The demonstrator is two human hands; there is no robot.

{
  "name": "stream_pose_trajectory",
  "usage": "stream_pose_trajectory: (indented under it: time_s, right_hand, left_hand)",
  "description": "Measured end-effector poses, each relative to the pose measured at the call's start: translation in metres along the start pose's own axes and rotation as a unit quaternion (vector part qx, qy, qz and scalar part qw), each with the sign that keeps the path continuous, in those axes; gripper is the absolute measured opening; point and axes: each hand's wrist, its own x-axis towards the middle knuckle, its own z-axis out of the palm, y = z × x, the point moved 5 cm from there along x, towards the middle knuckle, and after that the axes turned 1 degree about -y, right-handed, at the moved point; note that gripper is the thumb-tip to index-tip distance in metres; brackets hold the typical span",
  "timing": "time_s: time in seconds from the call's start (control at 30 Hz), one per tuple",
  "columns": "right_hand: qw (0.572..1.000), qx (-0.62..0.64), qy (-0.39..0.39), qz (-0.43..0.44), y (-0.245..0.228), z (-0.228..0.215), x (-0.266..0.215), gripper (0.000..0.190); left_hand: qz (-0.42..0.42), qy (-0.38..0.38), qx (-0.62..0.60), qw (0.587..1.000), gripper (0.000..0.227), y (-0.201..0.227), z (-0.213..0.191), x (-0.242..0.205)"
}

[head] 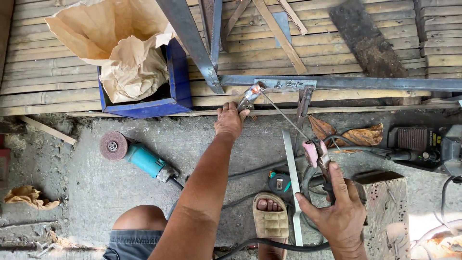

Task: Grinding a metal pipe and welding it to a metal frame

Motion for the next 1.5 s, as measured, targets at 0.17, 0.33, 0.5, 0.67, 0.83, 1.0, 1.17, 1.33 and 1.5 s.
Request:
stream_pose_trajectory:
  time_s: [0.17,0.33,0.5,0.67,0.83,1.0,1.17,1.33,1.5]
  right_hand:
    - [1.000,-0.001,-0.003,0.006,0.001,0.001,-0.001,0.104]
    - [1.000,0.006,-0.001,0.000,-0.001,0.000,0.001,0.104]
    - [1.000,0.002,-0.015,0.011,0.001,0.003,0.001,0.106]
    - [1.000,0.013,-0.010,0.005,0.000,0.002,0.002,0.106]
    - [1.000,0.012,-0.012,0.009,0.002,0.004,0.005,0.106]
    - [0.997,-0.031,0.013,-0.074,-0.002,0.003,0.005,0.102]
    - [0.999,-0.022,0.001,-0.037,0.003,0.007,0.002,0.102]
    - [1.000,-0.024,0.000,-0.018,0.006,0.008,0.001,0.103]
    - [0.999,-0.039,0.006,-0.038,0.004,0.007,0.003,0.099]
  left_hand:
    - [-0.009,-0.004,-0.017,1.000,0.059,0.000,0.000,-0.001]
    - [-0.004,0.000,-0.013,1.000,0.057,-0.002,0.002,0.000]
    - [-0.003,-0.001,-0.007,1.000,0.059,-0.001,0.002,0.001]
    - [0.004,0.006,-0.001,1.000,0.061,-0.004,0.008,0.006]
    - [0.010,0.009,0.006,1.000,0.061,-0.001,0.004,0.003]
    - [-0.024,-0.001,-0.036,0.999,0.077,-0.005,0.010,0.010]
    - [-0.012,0.012,-0.038,0.999,0.061,0.001,-0.002,-0.003]
    - [0.049,0.068,0.002,0.996,0.052,-0.009,0.015,0.012]
    - [-0.003,0.026,0.011,1.000,0.057,-0.018,0.025,0.021]
